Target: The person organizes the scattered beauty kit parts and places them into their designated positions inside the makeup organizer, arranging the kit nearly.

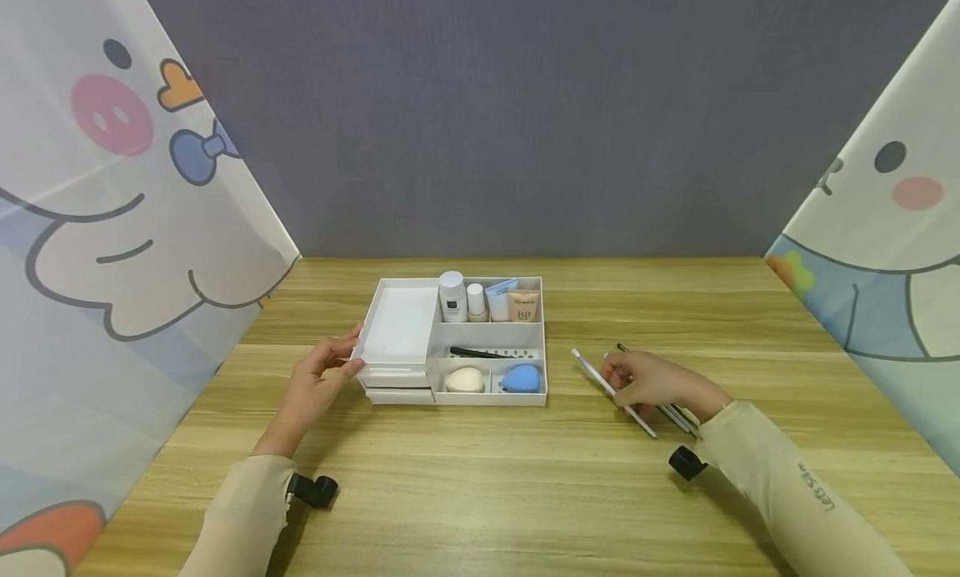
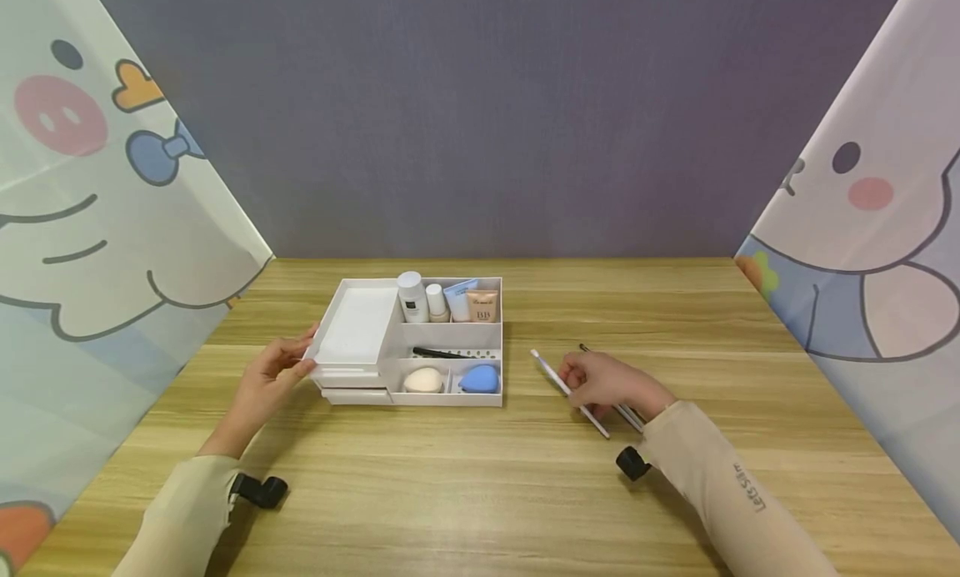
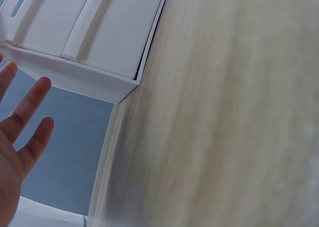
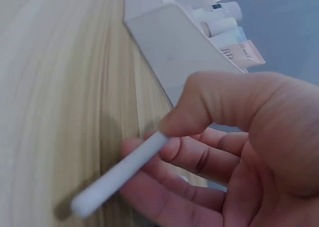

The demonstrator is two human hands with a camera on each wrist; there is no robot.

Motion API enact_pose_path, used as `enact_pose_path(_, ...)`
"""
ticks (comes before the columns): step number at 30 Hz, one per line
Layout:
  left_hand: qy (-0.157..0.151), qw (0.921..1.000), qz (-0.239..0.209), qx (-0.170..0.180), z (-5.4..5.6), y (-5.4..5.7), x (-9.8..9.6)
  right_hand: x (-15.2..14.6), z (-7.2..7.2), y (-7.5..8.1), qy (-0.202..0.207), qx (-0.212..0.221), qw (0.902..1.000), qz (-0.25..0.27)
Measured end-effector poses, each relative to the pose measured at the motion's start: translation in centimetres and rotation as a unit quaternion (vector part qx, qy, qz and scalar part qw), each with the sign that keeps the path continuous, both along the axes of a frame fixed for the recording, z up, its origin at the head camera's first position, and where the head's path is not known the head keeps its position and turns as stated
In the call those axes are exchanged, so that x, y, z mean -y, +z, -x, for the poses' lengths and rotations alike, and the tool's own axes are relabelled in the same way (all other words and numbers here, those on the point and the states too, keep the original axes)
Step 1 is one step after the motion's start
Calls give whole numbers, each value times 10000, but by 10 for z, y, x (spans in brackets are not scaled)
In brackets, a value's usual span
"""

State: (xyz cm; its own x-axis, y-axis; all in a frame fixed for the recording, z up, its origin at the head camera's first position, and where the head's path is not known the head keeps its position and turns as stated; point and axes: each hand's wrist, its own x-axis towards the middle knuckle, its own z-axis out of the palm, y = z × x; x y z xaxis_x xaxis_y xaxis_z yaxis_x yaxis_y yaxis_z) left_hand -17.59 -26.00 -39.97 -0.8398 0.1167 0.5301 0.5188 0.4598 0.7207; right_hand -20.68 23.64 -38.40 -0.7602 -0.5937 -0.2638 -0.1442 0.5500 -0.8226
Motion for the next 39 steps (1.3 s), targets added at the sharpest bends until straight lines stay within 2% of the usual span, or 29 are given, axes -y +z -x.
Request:
enact_pose_path(5, -4, 10000, -48, 59, -1, 1, -1, -4, 5, -6, -40, 630, 9955, 700)
enact_pose_path(11, -37, 10000, -46, 8, -1, 2, -1, -3, 9, -14, -122, 1042, 9809, 1641)
enact_pose_path(20, 31, 9999, -75, 108, -1, 2, -1, 9, 9, -20, -756, 1298, 9467, 2848)
enact_pose_path(25, 60, 9999, -38, 109, -1, 2, -1, 18, 6, -17, -1172, 1601, 9220, 3325)
enact_pose_path(29, 62, 9999, -23, 128, -1, 2, -2, 26, 4, -13, -1469, 1725, 9064, 3564)
enact_pose_path(36, 69, 9999, 11, 101, -18, 29, -18, 43, 1, -3, -1821, 1521, 8951, 3774)
enact_pose_path(39, 96, 9999, 26, 121, -20, 32, -20, 52, 1, -1, -1831, 1472, 8886, 3940)
